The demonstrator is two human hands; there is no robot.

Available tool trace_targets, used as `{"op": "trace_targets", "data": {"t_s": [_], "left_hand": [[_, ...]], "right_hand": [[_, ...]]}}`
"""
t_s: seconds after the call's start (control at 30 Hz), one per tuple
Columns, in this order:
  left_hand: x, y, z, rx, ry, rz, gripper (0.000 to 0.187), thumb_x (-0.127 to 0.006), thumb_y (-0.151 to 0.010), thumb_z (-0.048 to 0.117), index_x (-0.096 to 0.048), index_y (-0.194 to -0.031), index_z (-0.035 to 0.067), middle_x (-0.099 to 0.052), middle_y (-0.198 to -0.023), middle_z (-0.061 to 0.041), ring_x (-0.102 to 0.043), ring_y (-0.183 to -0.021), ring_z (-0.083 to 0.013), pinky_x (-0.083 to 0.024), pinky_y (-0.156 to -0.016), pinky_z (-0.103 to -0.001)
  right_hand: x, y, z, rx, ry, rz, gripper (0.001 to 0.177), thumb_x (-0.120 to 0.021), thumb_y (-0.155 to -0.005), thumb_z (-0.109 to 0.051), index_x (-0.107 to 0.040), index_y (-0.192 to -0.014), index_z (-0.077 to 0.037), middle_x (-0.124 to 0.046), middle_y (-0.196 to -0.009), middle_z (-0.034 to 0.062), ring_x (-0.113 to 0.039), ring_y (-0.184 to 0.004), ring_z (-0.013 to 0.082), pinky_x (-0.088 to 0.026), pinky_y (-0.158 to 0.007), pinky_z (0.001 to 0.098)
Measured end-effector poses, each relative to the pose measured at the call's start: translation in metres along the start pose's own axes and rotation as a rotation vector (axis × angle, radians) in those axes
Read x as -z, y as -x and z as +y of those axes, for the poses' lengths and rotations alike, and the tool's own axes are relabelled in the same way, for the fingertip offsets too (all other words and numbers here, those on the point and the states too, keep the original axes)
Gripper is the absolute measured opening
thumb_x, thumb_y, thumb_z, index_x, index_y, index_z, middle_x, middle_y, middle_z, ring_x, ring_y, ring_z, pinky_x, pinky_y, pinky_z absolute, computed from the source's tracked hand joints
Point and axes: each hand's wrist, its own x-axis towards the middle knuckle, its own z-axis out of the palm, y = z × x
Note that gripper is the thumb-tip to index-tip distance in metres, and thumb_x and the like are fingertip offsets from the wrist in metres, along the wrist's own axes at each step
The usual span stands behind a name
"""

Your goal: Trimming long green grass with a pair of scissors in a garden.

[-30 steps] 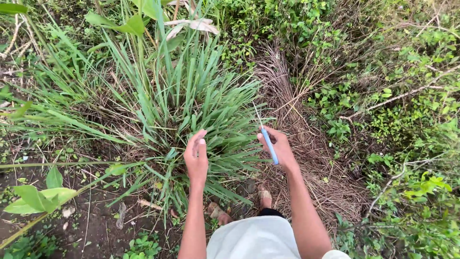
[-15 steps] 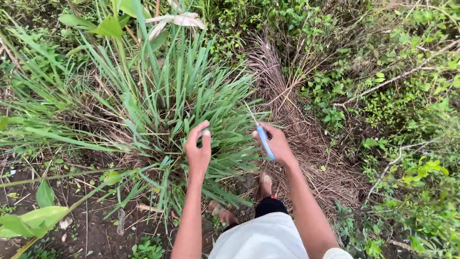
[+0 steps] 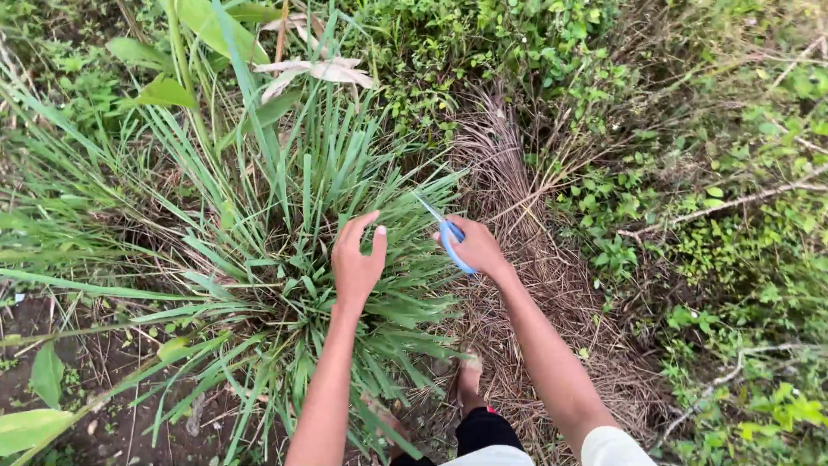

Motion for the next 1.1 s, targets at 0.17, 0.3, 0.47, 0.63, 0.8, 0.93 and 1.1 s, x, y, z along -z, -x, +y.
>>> {"op": "trace_targets", "data": {"t_s": [0.17,0.3,0.47,0.63,0.8,0.93,1.1], "left_hand": [[-0.024,-0.015,-0.017,-0.035,-0.091,0.034,0.029,-0.068,-0.093,0.020,-0.071,-0.120,0.007,-0.071,-0.118,-0.014,-0.067,-0.111,-0.0323,-0.049,-0.100,-0.042],[-0.037,-0.023,-0.021,-0.036,-0.217,0.089,0.026,-0.069,-0.092,0.021,-0.072,-0.116,0.009,-0.072,-0.116,-0.012,-0.066,-0.110,-0.0320,-0.049,-0.099,-0.043],[-0.045,-0.027,-0.024,0.011,-0.224,0.073,0.026,-0.069,-0.093,0.020,-0.072,-0.116,0.008,-0.072,-0.115,-0.013,-0.065,-0.110,-0.0317,-0.048,-0.098,-0.044],[-0.048,-0.031,-0.027,0.045,-0.192,0.053,0.026,-0.068,-0.092,0.021,-0.072,-0.115,0.009,-0.072,-0.114,-0.011,-0.066,-0.109,-0.0308,-0.049,-0.098,-0.043],[-0.050,-0.031,-0.029,0.065,-0.164,0.043,0.027,-0.068,-0.093,0.021,-0.072,-0.116,0.008,-0.072,-0.119,-0.012,-0.066,-0.110,-0.0314,-0.049,-0.098,-0.042],[-0.048,-0.031,-0.027,0.070,-0.158,0.039,0.027,-0.068,-0.092,0.020,-0.072,-0.116,0.006,-0.072,-0.119,-0.013,-0.066,-0.110,-0.0315,-0.049,-0.098,-0.043],[-0.041,-0.023,-0.027,0.015,-0.092,0.106,0.024,-0.068,-0.094,0.016,-0.073,-0.116,0.005,-0.073,-0.117,-0.013,-0.067,-0.111,-0.0312,-0.049,-0.100,-0.041]], "right_hand": [[-0.001,-0.034,-0.001,0.009,-0.010,-0.065,0.043,-0.072,-0.085,-0.048,-0.073,-0.111,-0.014,-0.073,-0.079,0.0123,-0.069,-0.071,0.0244,-0.054,-0.072,0.0403],[-0.009,-0.055,0.006,0.073,-0.044,-0.085,0.043,-0.071,-0.085,-0.046,-0.074,-0.114,-0.015,-0.073,-0.080,0.0121,-0.069,-0.071,0.0235,-0.055,-0.073,0.0400],[-0.013,-0.067,0.005,0.084,-0.062,-0.067,0.046,-0.073,-0.084,-0.047,-0.072,-0.118,-0.015,-0.071,-0.080,0.0126,-0.068,-0.069,0.0236,-0.054,-0.071,0.0404],[-0.017,-0.075,0.006,0.040,-0.063,-0.112,0.041,-0.073,-0.086,-0.046,-0.074,-0.109,-0.012,-0.067,-0.072,0.0127,-0.060,-0.063,0.0214,-0.052,-0.066,0.0394],[-0.023,-0.080,0.015,0.153,-0.065,-0.123,0.038,-0.075,-0.091,-0.046,-0.072,-0.101,-0.009,-0.060,-0.064,0.0103,-0.052,-0.058,0.0177,-0.046,-0.059,0.0374],[-0.026,-0.079,0.015,0.175,-0.074,-0.103,0.037,-0.077,-0.091,-0.044,-0.074,-0.097,-0.008,-0.060,-0.063,0.0079,-0.053,-0.058,0.0154,-0.046,-0.058,0.0357],[-0.019,-0.060,0.005,0.188,-0.172,-0.058,0.033,-0.075,-0.091,-0.039,-0.074,-0.106,-0.009,-0.063,-0.069,0.0030,-0.055,-0.062,0.0118,-0.046,-0.059,0.0312]]}}
